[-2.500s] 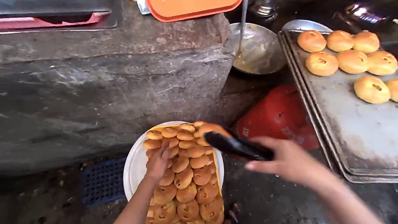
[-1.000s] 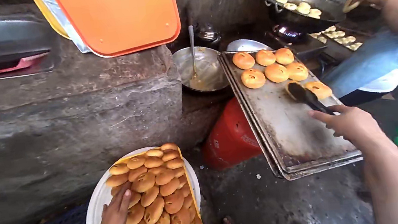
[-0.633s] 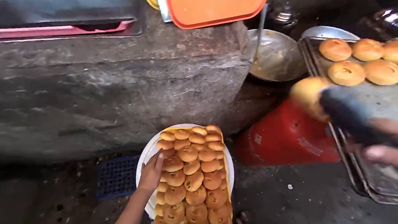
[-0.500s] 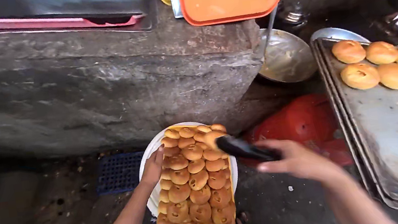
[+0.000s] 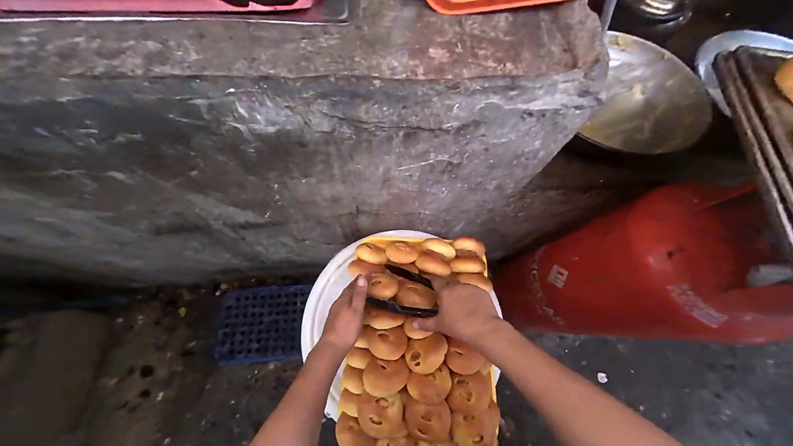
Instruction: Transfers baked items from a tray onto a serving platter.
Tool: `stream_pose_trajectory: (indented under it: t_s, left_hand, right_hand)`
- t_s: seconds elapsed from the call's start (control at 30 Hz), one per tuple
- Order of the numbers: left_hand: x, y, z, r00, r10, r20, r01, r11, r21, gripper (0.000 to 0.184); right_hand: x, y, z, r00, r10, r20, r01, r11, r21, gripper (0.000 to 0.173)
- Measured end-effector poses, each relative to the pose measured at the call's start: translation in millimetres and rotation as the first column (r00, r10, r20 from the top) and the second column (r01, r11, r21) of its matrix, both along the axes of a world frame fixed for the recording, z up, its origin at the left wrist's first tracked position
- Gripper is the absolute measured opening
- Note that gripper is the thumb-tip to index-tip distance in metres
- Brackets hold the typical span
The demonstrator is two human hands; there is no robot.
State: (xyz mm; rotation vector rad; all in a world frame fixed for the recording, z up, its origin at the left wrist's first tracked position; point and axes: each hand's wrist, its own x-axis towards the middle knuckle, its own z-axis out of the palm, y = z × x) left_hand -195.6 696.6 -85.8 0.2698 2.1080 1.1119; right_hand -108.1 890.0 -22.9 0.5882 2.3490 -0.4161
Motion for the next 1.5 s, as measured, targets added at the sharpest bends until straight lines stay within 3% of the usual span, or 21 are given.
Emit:
stream_pose_trajectory:
  t_s: [0.1,0.2,0.33,0.4,0.5,0.57,0.63,0.77,0.9,0.97,1.1,1.2,1.27,1.37,1.5]
  left_hand:
    - [4.9,3.7,-1.3,1.000,-0.008,-0.025,0.008,1.000,-0.027,0.061]
    - [7.1,6.5,0.7,0.998,-0.038,-0.059,0.035,0.998,-0.051,0.059]
    - [10.0,5.1,-8.9,0.986,-0.086,-0.141,0.083,0.996,-0.027,0.068]
    - [12.0,2.1,-14.0,0.972,-0.103,-0.212,0.108,0.994,0.009,0.079]
    - [18.5,3.2,-7.2,0.973,-0.046,-0.226,0.066,0.995,0.078,0.086]
    - [23.6,3.5,-2.4,0.974,-0.019,-0.224,0.040,0.995,0.093,0.087]
    - [29.0,4.2,0.4,0.972,-0.010,-0.234,0.030,0.996,0.083,0.088]
    - [44.5,12.7,11.3,0.968,0.018,-0.252,0.000,0.997,0.071,0.087]
    - [52.0,22.4,28.5,0.966,0.020,-0.258,-0.008,0.999,0.047,0.077]
    - [52.2,19.2,32.2,0.969,0.021,-0.246,-0.017,1.000,0.019,0.070]
    - [47.1,7.0,24.9,0.977,0.041,-0.210,-0.044,0.999,-0.007,0.064]
    - [42.4,-0.7,18.5,0.980,0.034,-0.198,-0.036,0.999,-0.008,0.066]
    - [37.8,-2.1,18.7,0.984,0.026,-0.176,-0.031,0.999,-0.025,0.064]
    - [27.5,0.2,21.5,0.987,-0.012,-0.159,0.004,0.999,-0.049,0.057]
    - [14.1,10.7,17.3,0.986,-0.059,-0.153,0.053,0.998,-0.047,0.057]
  right_hand:
    - [14.6,15.5,30.1,0.998,-0.050,-0.043,0.049,0.999,-0.015,0.086]
    - [37.2,41.4,86.1,0.964,-0.150,-0.219,0.139,0.988,-0.065,0.087]
    - [99.0,97.5,179.7,0.739,-0.231,-0.633,0.291,0.957,-0.009,0.080]
    - [134.8,136.2,220.4,0.650,-0.284,-0.705,0.437,0.898,0.042,0.078]
    - [186.7,199.0,255.2,0.608,-0.376,-0.699,0.659,0.730,0.181,0.073]
    - [217.1,240.1,253.7,0.619,-0.455,-0.640,0.745,0.599,0.295,0.077]
    - [240.0,271.5,241.1,0.638,-0.511,-0.576,0.760,0.537,0.365,0.080]
    - [237.8,296.6,218.3,0.699,-0.516,-0.495,0.708,0.598,0.377,0.086]
    - [212.4,301.8,211.0,0.720,-0.488,-0.493,0.681,0.634,0.367,0.077]
    - [211.2,306.6,209.9,0.687,-0.499,-0.529,0.700,0.651,0.294,0.067]
    - [226.2,320.9,202.2,0.467,-0.687,-0.557,0.790,0.607,-0.086,0.059]
    - [225.7,299.1,210.7,0.417,-0.660,-0.625,0.740,0.646,-0.189,0.049]
    - [215.2,259.7,222.2,0.467,-0.585,-0.663,0.616,0.753,-0.230,0.045]
    - [188.1,187.9,219.0,0.588,-0.483,-0.650,0.411,0.869,-0.274,0.058]
    - [131.8,130.0,142.0,0.820,-0.433,-0.375,0.349,0.896,-0.274,0.066]
